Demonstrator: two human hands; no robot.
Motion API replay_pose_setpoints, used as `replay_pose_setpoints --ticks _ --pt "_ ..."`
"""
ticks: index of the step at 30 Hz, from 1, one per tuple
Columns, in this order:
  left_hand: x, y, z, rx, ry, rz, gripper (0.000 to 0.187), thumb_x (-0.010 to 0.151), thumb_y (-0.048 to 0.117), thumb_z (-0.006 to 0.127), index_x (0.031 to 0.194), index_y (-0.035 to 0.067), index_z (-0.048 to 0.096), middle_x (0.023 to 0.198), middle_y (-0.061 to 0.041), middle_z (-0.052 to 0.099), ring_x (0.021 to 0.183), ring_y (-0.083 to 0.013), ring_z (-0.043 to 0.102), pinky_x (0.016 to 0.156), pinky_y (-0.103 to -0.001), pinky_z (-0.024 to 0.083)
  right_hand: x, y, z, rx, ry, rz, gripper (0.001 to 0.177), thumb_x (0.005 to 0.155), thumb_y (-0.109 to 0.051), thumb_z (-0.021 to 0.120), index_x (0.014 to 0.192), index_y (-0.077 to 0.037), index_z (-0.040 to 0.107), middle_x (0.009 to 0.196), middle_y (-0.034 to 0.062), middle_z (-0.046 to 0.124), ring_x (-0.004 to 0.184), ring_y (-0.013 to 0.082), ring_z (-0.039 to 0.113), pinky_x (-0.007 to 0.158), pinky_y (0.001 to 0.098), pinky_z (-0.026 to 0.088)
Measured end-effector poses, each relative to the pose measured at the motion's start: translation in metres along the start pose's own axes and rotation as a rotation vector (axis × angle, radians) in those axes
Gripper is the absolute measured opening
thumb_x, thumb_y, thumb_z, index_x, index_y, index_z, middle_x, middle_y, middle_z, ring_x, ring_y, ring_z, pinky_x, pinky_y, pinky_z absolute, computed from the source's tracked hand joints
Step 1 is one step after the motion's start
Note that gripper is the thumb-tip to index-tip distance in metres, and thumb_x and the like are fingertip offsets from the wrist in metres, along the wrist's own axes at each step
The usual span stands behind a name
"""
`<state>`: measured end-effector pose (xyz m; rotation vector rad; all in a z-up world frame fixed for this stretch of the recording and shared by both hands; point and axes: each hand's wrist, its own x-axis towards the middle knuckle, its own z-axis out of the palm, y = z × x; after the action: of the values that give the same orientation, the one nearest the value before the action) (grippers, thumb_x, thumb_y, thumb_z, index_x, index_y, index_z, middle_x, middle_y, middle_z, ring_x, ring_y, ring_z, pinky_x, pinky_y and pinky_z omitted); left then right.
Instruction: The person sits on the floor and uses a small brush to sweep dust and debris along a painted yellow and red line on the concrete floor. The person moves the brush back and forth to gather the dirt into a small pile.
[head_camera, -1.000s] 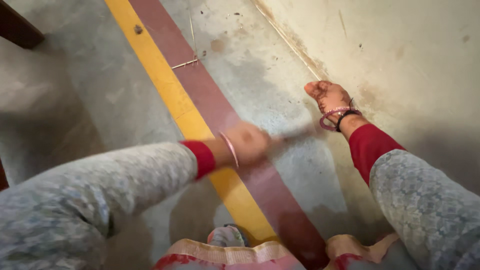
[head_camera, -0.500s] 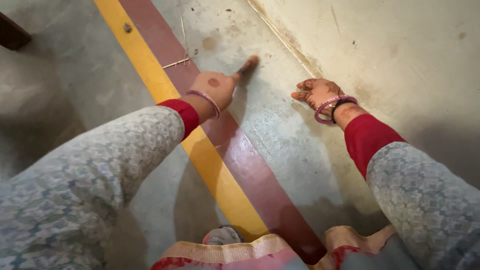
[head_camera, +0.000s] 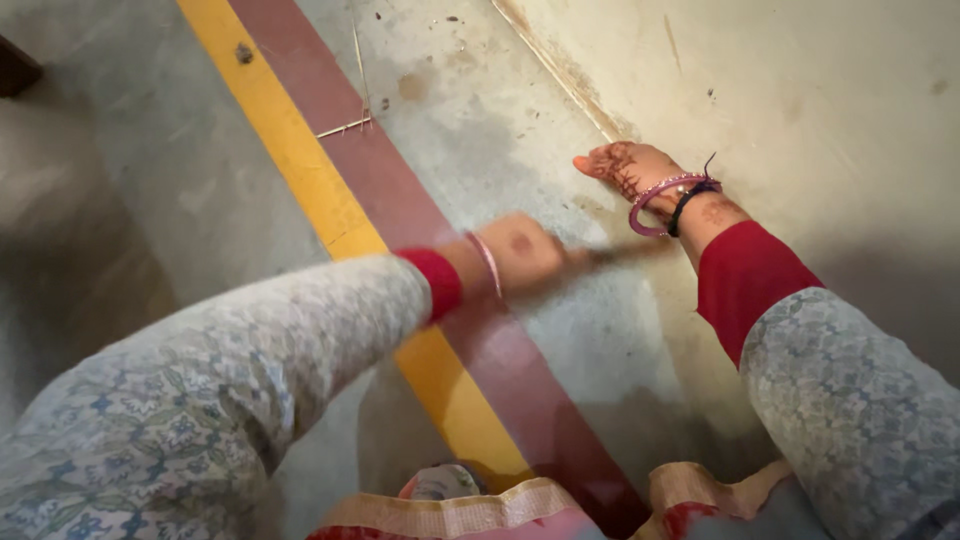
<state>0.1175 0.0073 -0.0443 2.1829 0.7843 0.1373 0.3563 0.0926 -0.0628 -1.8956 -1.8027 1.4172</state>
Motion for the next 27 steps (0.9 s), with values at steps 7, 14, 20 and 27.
replay_pose_setpoints --ticks 7,14,20,27 --pt "-0.008 -0.069 -0.077 0.619 0.255 -0.287 0.040 0.098 0.023 0.049 0.133 0.015 0.066 0.091 -0.018 0.074 0.081 -0.0382 0.071 0.068 -0.051 0.056 0.016 0.026 0.007 0.769 -0.071 0.057 0.078 0.086 -0.038 0.074 0.142 0.009 0.046 0.139 0.0196 0.064 0.135 0.0252 0.060 0.117 0.0308 0.045" --pt "-0.011 0.017 0.007 0.508 -0.043 0.489 0.029 0.103 0.033 0.049 0.127 0.025 0.064 0.090 -0.011 0.073 0.074 -0.0317 0.071 0.065 -0.045 0.058 -0.011 -0.029 -0.007 0.141 0.144 -0.019 0.093 0.093 -0.047 0.073 0.158 0.002 0.027 0.154 0.0172 0.045 0.141 0.0235 0.044 0.113 0.0318 0.034" --pt "0.025 0.021 0.001 0.350 -0.178 0.307 0.035 0.103 0.028 0.051 0.136 0.037 0.058 0.079 -0.011 0.071 0.063 -0.0263 0.070 0.057 -0.040 0.057 -0.010 -0.026 -0.012 0.211 0.148 -0.002 0.086 0.095 -0.033 0.072 0.158 0.001 0.025 0.150 0.0159 0.052 0.138 0.0227 0.048 0.105 0.0260 0.039" --pt "0.038 -0.081 -0.104 0.280 0.304 -0.200 0.054 0.088 0.008 0.059 0.133 0.034 0.069 0.104 -0.009 0.077 0.083 -0.0253 0.073 0.072 -0.041 0.059 -0.005 0.009 -0.001 0.446 0.006 -0.073 0.080 0.089 -0.020 0.054 0.159 -0.003 0.019 0.134 0.0175 0.070 0.132 0.0210 0.064 0.108 0.0248 0.045"
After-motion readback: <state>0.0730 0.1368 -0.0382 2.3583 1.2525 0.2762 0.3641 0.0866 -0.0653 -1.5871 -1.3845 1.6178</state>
